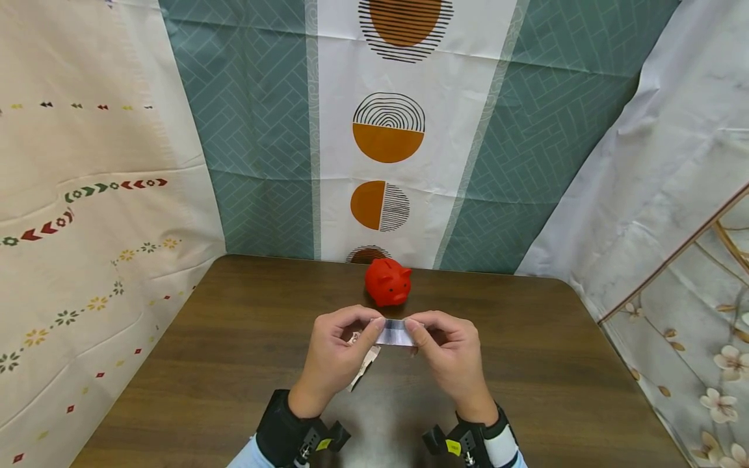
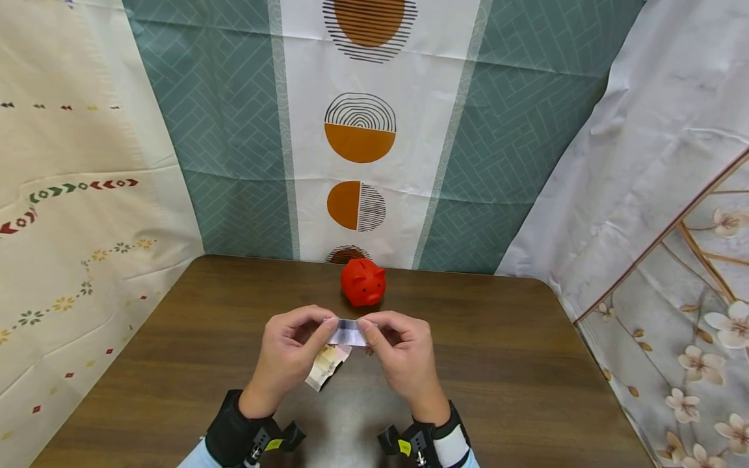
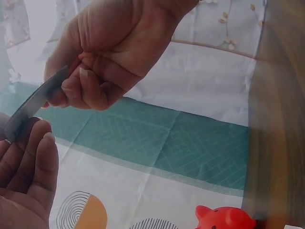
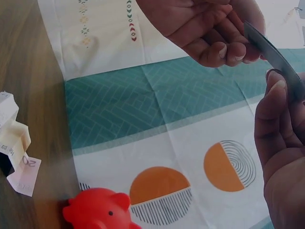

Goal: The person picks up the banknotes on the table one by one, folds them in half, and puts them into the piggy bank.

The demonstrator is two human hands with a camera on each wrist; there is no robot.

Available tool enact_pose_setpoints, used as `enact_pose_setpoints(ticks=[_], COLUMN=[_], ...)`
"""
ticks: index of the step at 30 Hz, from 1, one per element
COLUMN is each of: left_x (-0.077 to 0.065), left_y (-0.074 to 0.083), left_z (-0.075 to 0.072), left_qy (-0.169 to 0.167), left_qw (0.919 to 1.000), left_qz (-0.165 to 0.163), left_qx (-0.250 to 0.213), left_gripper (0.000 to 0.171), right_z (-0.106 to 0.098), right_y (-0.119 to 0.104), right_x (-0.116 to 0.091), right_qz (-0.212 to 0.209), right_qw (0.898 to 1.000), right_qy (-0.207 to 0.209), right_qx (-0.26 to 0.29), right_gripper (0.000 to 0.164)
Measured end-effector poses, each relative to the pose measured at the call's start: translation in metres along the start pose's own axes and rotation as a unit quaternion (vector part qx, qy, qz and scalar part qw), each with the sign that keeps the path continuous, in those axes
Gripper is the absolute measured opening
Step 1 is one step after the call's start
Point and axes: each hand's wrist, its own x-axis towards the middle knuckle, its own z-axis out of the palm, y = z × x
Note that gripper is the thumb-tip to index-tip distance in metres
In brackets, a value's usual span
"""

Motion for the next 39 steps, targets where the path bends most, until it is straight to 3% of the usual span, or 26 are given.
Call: enact_pose_setpoints(ticks=[10, 17, 23, 26, 29, 31, 32, 35, 39], left_x=[0.0, 0.0, 0.0, -0.001, -0.002, -0.002, -0.002, -0.002, -0.002], left_y=[-0.001, 0.002, 0.0, -0.002, -0.002, -0.001, -0.001, 0.0, -0.003], left_z=[-0.004, -0.004, 0.001, 0.003, 0.005, 0.007, 0.007, 0.01, 0.012], left_qy=[0.005, 0.01, 0.009, 0.014, 0.027, 0.032, 0.034, 0.035, 0.03], left_qw=[1.0, 0.9999, 0.9991, 0.9987, 0.9981, 0.9975, 0.9971, 0.9963, 0.9943], left_qz=[-0.005, -0.008, -0.042, -0.046, -0.035, -0.021, -0.014, 0.014, 0.059], left_qx=[-0.001, 0.004, 0.003, 0.017, 0.043, 0.059, 0.066, 0.077, 0.083], left_gripper=[0.011, 0.011, 0.009, 0.01, 0.012, 0.012, 0.013, 0.014, 0.023], right_z=[-0.003, -0.003, -0.003, 0.0, 0.004, 0.007, 0.009, 0.014, 0.019], right_y=[-0.001, -0.001, -0.001, 0.002, 0.006, 0.007, 0.007, 0.007, 0.006], right_x=[0.0, 0.001, 0.001, 0.001, 0.003, 0.003, 0.003, 0.002, -0.001], right_qz=[0.027, 0.021, 0.062, 0.054, -0.004, -0.042, -0.053, -0.052, -0.037], right_qw=[1.0, 1.0, 0.996, 0.984, 0.961, 0.945, 0.941, 0.949, 0.971], right_qy=[0.005, 0.009, 0.042, 0.093, 0.135, 0.141, 0.135, 0.101, 0.055], right_qx=[0.0, -0.002, -0.058, -0.139, -0.241, -0.294, -0.304, -0.295, -0.231], right_gripper=[0.017, 0.021, 0.016, 0.014, 0.016, 0.015, 0.014, 0.015, 0.024])
